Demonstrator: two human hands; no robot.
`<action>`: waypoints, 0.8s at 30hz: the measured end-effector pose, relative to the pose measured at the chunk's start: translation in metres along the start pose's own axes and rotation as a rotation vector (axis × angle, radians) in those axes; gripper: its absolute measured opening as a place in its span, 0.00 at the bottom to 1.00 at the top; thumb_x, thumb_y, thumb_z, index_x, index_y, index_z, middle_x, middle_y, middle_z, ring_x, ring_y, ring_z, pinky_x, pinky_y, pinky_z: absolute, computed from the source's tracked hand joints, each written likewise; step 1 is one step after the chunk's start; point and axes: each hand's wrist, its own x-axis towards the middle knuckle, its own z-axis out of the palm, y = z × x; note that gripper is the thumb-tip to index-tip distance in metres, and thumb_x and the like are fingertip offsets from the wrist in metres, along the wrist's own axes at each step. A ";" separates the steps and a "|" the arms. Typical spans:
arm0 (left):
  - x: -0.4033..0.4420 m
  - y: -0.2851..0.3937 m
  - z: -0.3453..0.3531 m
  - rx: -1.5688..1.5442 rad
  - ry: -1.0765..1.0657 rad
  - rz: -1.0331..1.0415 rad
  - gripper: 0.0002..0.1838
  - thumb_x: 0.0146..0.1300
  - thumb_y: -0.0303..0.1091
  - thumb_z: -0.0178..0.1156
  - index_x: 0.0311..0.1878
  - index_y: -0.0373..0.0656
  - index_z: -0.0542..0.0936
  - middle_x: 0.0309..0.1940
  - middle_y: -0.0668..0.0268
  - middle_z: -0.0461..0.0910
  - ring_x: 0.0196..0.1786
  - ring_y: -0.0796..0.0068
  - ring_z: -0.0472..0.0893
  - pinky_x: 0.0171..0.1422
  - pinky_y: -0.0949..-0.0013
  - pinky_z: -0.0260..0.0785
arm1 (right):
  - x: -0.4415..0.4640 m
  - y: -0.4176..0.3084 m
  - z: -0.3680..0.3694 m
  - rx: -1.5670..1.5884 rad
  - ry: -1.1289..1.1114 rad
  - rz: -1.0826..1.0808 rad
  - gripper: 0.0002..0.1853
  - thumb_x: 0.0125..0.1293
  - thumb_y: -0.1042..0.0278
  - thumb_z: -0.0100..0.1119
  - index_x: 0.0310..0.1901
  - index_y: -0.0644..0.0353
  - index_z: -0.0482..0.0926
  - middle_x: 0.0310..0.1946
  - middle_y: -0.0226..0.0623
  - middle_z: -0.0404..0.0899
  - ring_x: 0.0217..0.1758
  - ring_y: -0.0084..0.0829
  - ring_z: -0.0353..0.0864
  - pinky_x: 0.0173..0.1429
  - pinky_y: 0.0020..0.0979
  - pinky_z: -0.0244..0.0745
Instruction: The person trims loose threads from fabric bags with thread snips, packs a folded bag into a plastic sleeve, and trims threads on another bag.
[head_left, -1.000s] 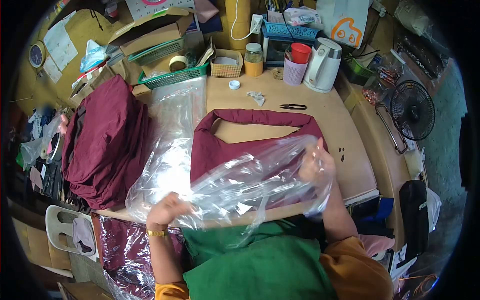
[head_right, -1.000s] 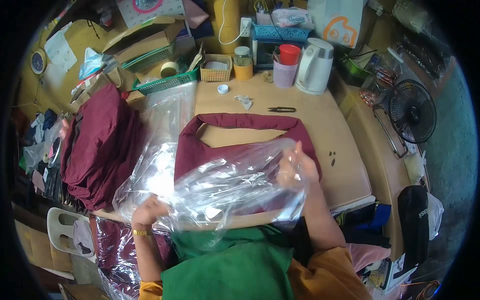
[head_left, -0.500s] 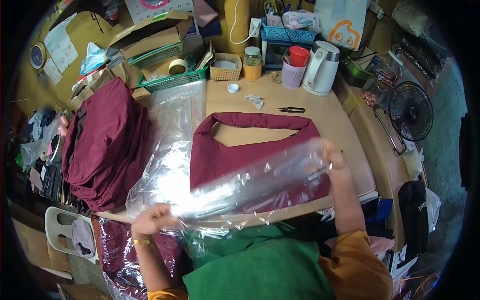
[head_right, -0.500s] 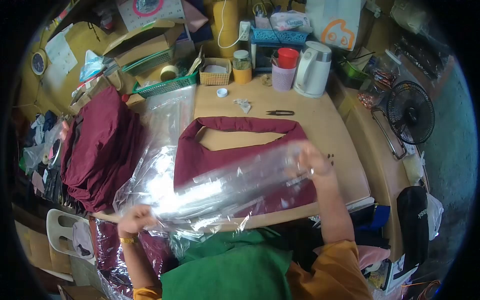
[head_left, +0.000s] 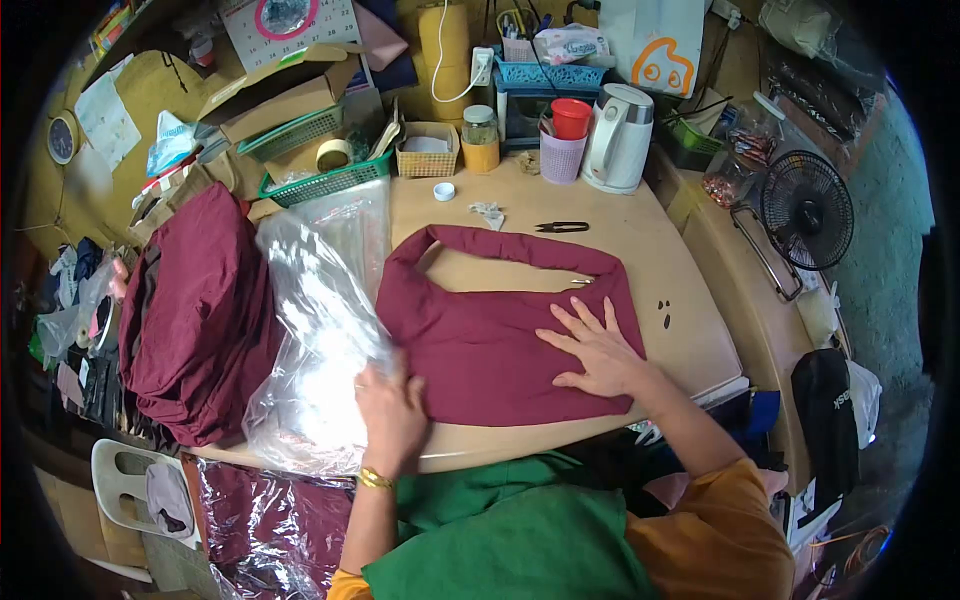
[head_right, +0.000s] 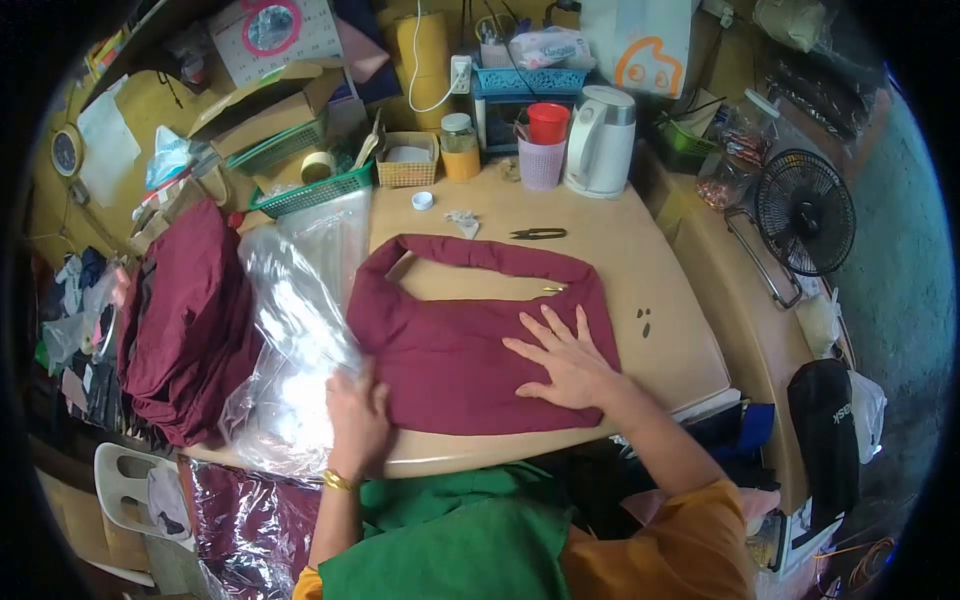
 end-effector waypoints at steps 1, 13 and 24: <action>0.014 -0.003 -0.014 -0.039 0.012 -0.134 0.28 0.66 0.40 0.61 0.66 0.37 0.75 0.45 0.42 0.72 0.51 0.41 0.72 0.61 0.45 0.62 | -0.002 -0.010 0.003 -0.008 0.031 0.085 0.41 0.63 0.32 0.60 0.75 0.39 0.65 0.80 0.46 0.51 0.83 0.55 0.43 0.77 0.74 0.28; 0.046 -0.014 0.014 0.099 0.052 -0.148 0.31 0.65 0.33 0.59 0.70 0.32 0.69 0.52 0.40 0.69 0.54 0.41 0.70 0.64 0.45 0.61 | 0.000 -0.068 0.013 0.021 0.029 0.399 0.42 0.69 0.29 0.47 0.79 0.42 0.56 0.81 0.48 0.43 0.84 0.53 0.36 0.77 0.72 0.25; 0.022 0.043 0.027 -0.035 -0.095 -0.066 0.50 0.68 0.65 0.53 0.76 0.28 0.57 0.65 0.30 0.64 0.73 0.37 0.62 0.76 0.30 0.41 | -0.070 -0.064 -0.030 0.126 0.118 0.096 0.25 0.54 0.73 0.59 0.57 0.53 0.76 0.72 0.45 0.63 0.81 0.48 0.52 0.75 0.76 0.34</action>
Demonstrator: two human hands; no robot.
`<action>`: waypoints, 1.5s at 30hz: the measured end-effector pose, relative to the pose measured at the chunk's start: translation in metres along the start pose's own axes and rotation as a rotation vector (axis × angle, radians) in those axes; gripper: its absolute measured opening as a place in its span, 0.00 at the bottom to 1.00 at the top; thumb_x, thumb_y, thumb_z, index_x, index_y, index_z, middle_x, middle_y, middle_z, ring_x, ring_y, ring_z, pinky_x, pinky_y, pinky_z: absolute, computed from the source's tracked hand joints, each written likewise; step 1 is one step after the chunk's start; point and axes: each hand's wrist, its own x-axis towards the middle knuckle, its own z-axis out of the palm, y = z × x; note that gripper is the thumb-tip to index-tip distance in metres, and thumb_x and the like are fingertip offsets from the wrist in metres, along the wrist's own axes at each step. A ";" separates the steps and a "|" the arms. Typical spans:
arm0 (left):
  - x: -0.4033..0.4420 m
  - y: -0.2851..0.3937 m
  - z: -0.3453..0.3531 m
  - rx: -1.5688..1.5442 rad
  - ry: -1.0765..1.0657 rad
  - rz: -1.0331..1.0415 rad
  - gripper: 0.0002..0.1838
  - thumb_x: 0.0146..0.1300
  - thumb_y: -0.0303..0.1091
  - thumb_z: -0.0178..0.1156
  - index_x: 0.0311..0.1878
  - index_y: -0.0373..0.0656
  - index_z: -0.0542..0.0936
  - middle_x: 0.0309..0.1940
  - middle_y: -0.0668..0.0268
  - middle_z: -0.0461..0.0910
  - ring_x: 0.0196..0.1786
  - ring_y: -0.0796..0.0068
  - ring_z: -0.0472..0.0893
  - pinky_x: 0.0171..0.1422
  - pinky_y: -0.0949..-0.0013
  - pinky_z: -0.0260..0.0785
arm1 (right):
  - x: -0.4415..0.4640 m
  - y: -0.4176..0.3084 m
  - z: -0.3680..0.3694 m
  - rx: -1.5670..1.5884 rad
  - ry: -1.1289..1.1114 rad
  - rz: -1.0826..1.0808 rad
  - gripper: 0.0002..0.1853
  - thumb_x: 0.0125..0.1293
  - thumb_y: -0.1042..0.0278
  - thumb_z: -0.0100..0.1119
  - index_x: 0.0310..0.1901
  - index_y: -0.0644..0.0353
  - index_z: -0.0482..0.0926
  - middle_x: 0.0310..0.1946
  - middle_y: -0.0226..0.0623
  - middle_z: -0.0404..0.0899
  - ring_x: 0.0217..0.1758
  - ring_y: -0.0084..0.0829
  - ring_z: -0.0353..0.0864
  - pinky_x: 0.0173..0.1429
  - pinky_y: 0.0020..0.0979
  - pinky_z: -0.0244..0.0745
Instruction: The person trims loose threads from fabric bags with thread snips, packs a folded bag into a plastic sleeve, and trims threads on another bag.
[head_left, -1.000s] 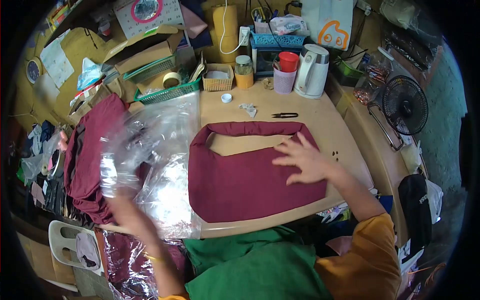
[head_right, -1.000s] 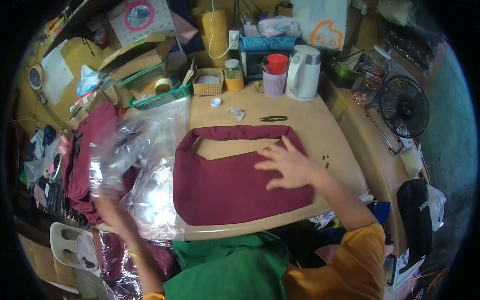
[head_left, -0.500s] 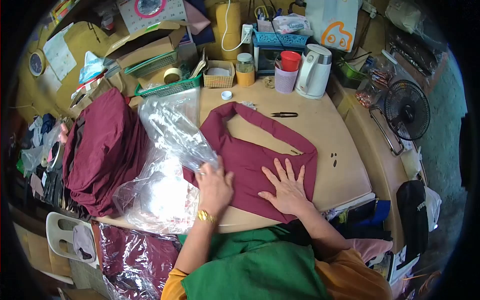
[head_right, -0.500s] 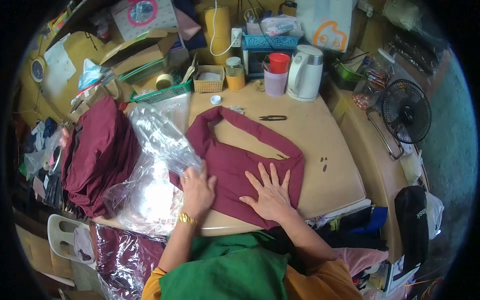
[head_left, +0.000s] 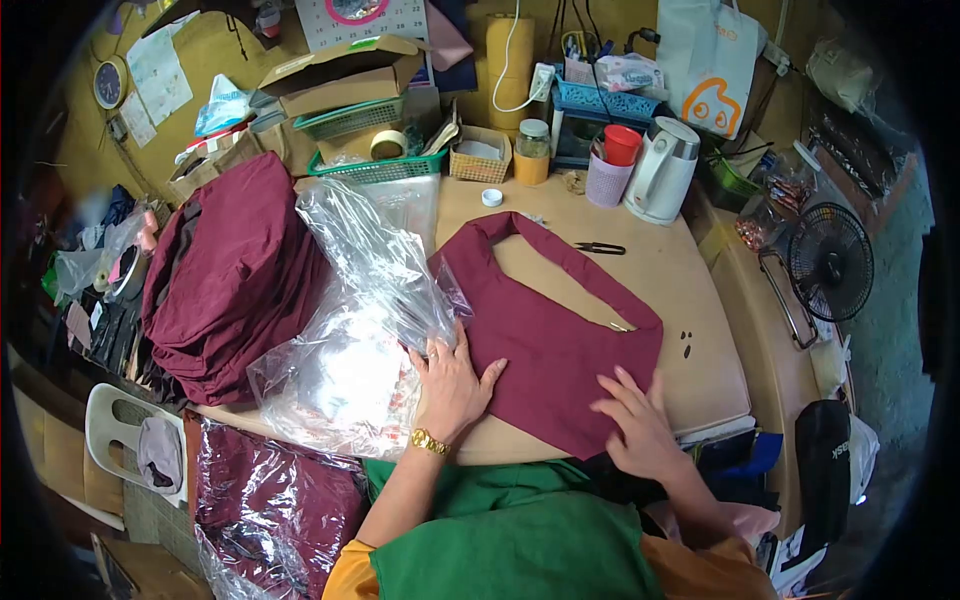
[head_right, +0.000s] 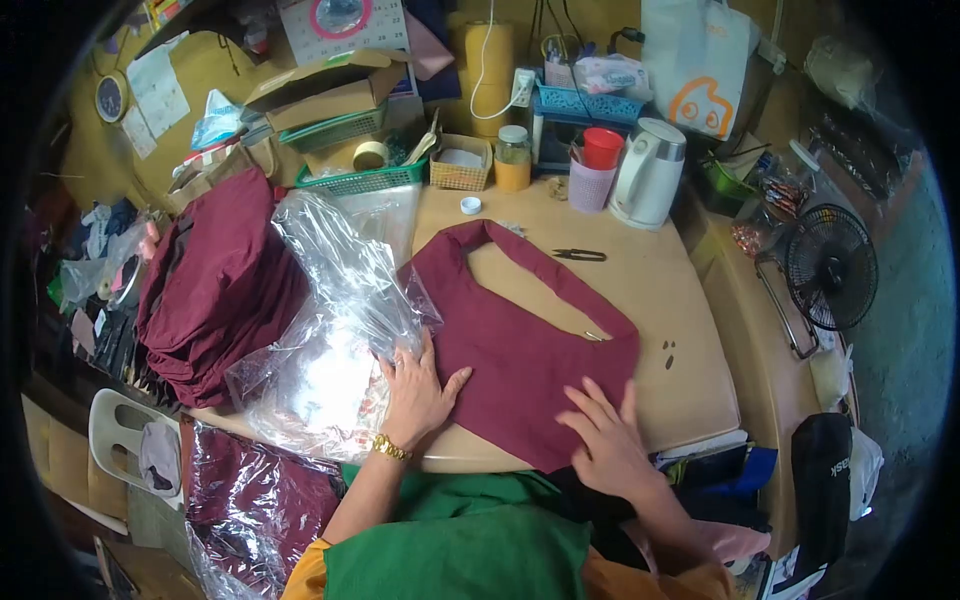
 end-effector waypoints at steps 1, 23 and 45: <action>0.000 -0.001 -0.002 0.042 -0.037 -0.015 0.54 0.65 0.69 0.53 0.76 0.27 0.56 0.66 0.31 0.65 0.74 0.39 0.61 0.76 0.30 0.42 | -0.015 0.005 -0.003 -0.020 -0.074 0.060 0.29 0.48 0.73 0.60 0.58 0.52 0.77 0.74 0.43 0.61 0.82 0.47 0.52 0.75 0.76 0.35; -0.055 -0.006 -0.012 -0.261 -0.121 0.622 0.62 0.49 0.72 0.68 0.75 0.34 0.60 0.61 0.43 0.74 0.68 0.46 0.70 0.77 0.41 0.48 | 0.221 -0.034 -0.031 -0.107 -0.241 -0.424 0.10 0.48 0.71 0.70 0.36 0.58 0.87 0.48 0.40 0.79 0.59 0.40 0.75 0.63 0.43 0.68; -0.017 -0.068 -0.113 -0.408 0.094 0.015 0.17 0.53 0.27 0.72 0.48 0.47 0.89 0.68 0.46 0.66 0.65 0.51 0.72 0.63 0.55 0.71 | 0.162 0.052 -0.122 0.199 -0.231 -0.244 0.14 0.55 0.65 0.74 0.36 0.67 0.83 0.31 0.42 0.84 0.33 0.31 0.81 0.40 0.35 0.73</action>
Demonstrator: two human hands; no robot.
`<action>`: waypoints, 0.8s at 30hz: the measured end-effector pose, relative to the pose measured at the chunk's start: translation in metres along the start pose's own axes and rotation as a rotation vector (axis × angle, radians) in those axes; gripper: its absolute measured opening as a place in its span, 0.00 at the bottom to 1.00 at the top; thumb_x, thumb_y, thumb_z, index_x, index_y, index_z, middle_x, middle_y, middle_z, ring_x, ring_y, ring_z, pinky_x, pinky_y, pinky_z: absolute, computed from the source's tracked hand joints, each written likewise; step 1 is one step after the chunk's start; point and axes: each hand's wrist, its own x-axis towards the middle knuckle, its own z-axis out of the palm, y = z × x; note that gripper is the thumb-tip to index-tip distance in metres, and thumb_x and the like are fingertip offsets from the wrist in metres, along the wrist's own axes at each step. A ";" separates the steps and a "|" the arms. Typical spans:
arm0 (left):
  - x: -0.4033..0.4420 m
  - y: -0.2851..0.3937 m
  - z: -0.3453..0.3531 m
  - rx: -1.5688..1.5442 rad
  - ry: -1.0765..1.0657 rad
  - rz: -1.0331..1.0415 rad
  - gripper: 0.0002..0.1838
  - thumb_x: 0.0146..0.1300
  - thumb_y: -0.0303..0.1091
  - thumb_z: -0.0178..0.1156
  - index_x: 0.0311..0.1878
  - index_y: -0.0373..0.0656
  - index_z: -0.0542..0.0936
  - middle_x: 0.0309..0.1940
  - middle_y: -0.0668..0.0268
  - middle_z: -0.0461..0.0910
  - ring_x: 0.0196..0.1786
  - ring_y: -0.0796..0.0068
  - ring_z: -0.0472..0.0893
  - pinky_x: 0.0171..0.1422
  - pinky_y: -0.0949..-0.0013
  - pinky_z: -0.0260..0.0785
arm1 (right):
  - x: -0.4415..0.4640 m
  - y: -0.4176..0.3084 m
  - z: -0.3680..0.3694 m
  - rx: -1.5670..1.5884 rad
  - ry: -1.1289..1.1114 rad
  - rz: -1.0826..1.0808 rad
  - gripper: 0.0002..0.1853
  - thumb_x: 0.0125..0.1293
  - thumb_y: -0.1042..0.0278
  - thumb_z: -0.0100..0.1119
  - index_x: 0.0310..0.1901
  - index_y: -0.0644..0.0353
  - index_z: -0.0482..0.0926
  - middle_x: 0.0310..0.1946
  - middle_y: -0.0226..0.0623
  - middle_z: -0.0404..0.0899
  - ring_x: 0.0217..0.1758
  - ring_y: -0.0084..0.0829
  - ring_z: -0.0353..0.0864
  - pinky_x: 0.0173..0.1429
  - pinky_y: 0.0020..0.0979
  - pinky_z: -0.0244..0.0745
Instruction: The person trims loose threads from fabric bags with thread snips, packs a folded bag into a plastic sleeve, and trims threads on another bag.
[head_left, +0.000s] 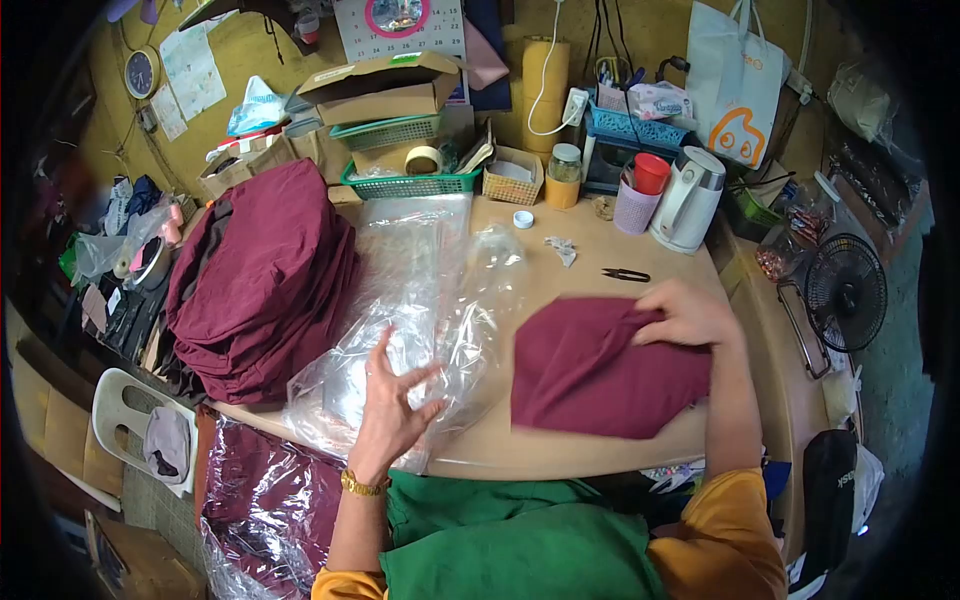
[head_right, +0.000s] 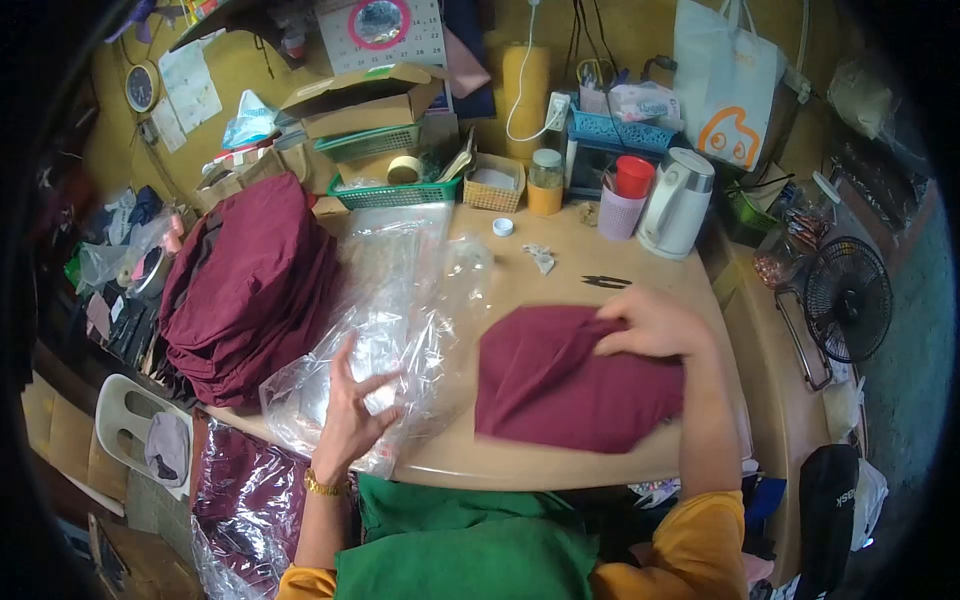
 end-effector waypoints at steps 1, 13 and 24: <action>0.004 0.002 0.002 0.050 0.211 0.098 0.17 0.54 0.29 0.72 0.49 0.47 0.89 0.73 0.46 0.61 0.67 0.49 0.70 0.64 0.54 0.70 | -0.015 -0.003 -0.008 0.116 0.122 0.020 0.12 0.56 0.69 0.73 0.36 0.69 0.83 0.33 0.41 0.85 0.35 0.28 0.81 0.41 0.33 0.73; 0.073 0.044 -0.001 0.297 -0.079 0.211 0.39 0.50 0.14 0.55 0.71 0.38 0.70 0.66 0.48 0.73 0.68 0.44 0.71 0.70 0.55 0.68 | -0.042 -0.052 0.005 0.288 1.066 0.074 0.11 0.63 0.74 0.66 0.46 0.68 0.84 0.36 0.33 0.85 0.39 0.20 0.79 0.45 0.26 0.74; 0.046 0.126 0.046 0.229 -0.219 0.780 0.36 0.56 0.24 0.59 0.72 0.47 0.69 0.71 0.53 0.69 0.70 0.54 0.72 0.45 0.62 0.81 | 0.082 -0.058 0.107 0.238 0.595 -0.012 0.14 0.61 0.64 0.68 0.45 0.64 0.83 0.38 0.48 0.86 0.39 0.43 0.84 0.45 0.38 0.77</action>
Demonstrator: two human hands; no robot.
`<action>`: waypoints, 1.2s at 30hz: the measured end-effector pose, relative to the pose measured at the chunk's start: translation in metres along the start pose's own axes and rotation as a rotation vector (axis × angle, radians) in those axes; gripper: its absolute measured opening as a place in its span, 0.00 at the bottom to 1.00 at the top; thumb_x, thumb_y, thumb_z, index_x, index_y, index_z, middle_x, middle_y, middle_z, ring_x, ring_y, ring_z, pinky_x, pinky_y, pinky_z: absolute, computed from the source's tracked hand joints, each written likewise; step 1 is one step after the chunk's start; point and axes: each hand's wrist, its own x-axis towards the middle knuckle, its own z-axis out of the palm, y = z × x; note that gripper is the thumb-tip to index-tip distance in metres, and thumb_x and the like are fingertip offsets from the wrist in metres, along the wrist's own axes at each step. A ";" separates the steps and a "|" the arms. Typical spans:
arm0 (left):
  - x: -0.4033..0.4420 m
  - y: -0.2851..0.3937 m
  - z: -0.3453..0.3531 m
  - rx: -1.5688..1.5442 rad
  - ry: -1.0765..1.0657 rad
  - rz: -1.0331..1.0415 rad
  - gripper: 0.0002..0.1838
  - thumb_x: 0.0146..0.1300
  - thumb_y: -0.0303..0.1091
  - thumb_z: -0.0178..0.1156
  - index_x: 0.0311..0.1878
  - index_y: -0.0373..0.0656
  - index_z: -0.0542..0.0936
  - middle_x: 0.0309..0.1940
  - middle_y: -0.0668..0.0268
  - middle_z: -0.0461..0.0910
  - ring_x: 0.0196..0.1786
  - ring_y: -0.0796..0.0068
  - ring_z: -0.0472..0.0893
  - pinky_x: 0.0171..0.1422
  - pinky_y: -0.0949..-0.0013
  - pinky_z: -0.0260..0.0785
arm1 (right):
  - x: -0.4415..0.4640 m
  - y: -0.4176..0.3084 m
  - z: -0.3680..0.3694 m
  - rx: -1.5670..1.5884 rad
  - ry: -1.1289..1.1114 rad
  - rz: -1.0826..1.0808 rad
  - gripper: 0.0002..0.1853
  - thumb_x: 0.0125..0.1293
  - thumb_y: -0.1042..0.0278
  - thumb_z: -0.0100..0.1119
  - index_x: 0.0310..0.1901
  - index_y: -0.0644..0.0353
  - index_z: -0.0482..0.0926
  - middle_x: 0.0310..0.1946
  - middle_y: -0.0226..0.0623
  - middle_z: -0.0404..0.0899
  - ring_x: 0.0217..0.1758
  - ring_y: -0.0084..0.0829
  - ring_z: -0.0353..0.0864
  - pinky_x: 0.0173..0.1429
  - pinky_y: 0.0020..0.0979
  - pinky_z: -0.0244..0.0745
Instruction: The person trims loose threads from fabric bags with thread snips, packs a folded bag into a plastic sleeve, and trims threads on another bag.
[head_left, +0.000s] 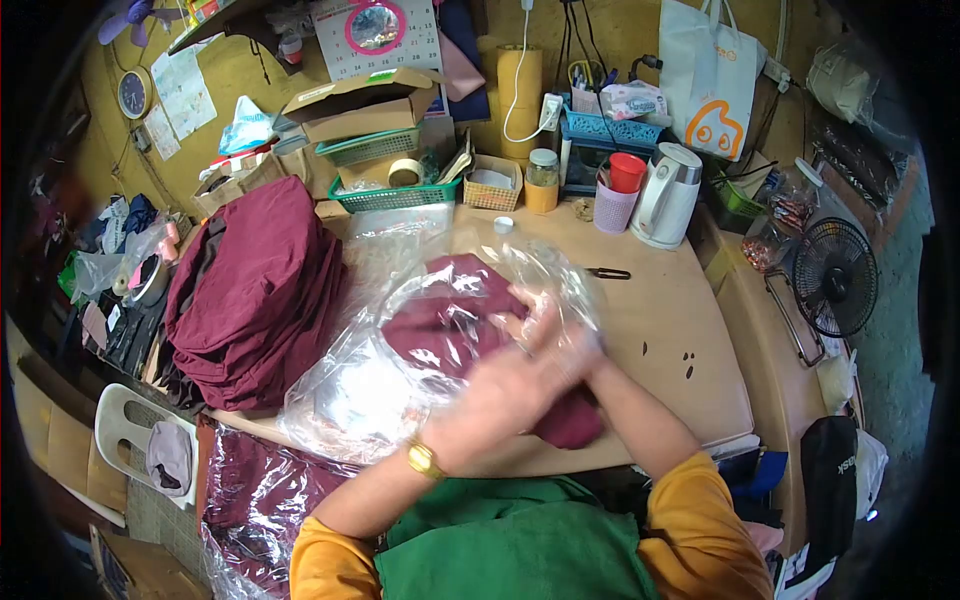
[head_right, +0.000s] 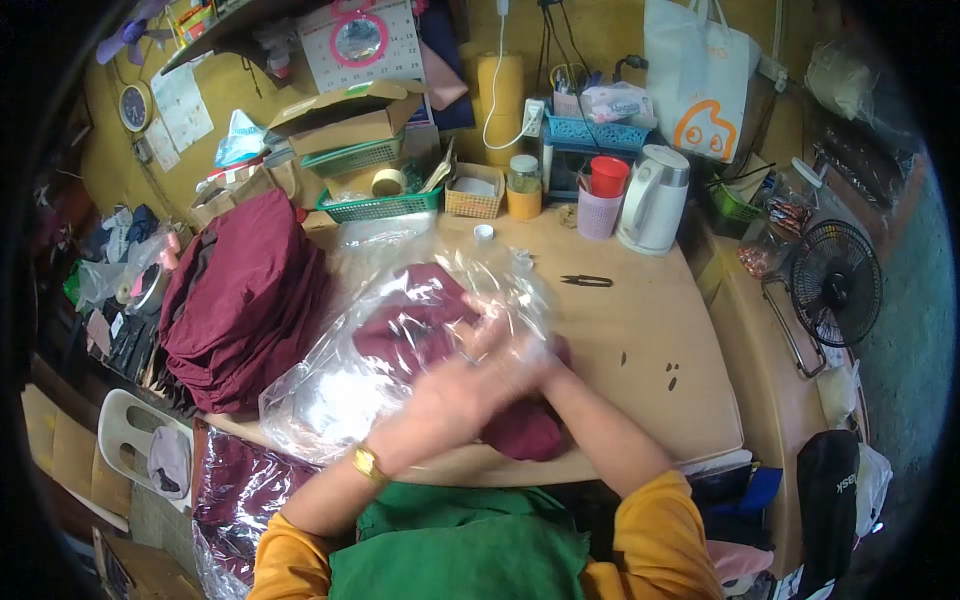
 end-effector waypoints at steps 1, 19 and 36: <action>0.000 0.017 0.006 0.010 -0.006 0.174 0.34 0.59 0.28 0.58 0.72 0.47 0.70 0.72 0.54 0.68 0.71 0.58 0.72 0.40 0.65 0.81 | 0.014 -0.018 -0.002 0.024 0.010 0.156 0.18 0.64 0.64 0.66 0.51 0.65 0.83 0.39 0.44 0.88 0.38 0.34 0.84 0.45 0.33 0.78; -0.056 0.035 0.041 -0.617 0.461 -0.490 0.25 0.58 0.26 0.66 0.58 0.35 0.70 0.36 0.49 0.80 0.38 0.53 0.84 0.43 0.62 0.76 | 0.001 -0.051 -0.080 -0.413 -0.249 -0.333 0.13 0.61 0.63 0.67 0.42 0.63 0.83 0.39 0.44 0.79 0.44 0.46 0.78 0.46 0.41 0.73; -0.101 0.049 0.048 -1.159 -0.795 -0.239 0.39 0.70 0.34 0.58 0.82 0.51 0.52 0.65 0.55 0.77 0.50 0.63 0.83 0.58 0.61 0.72 | -0.017 0.109 0.055 -0.363 -0.258 0.103 0.47 0.61 0.22 0.53 0.77 0.39 0.61 0.80 0.59 0.38 0.80 0.74 0.32 0.73 0.79 0.31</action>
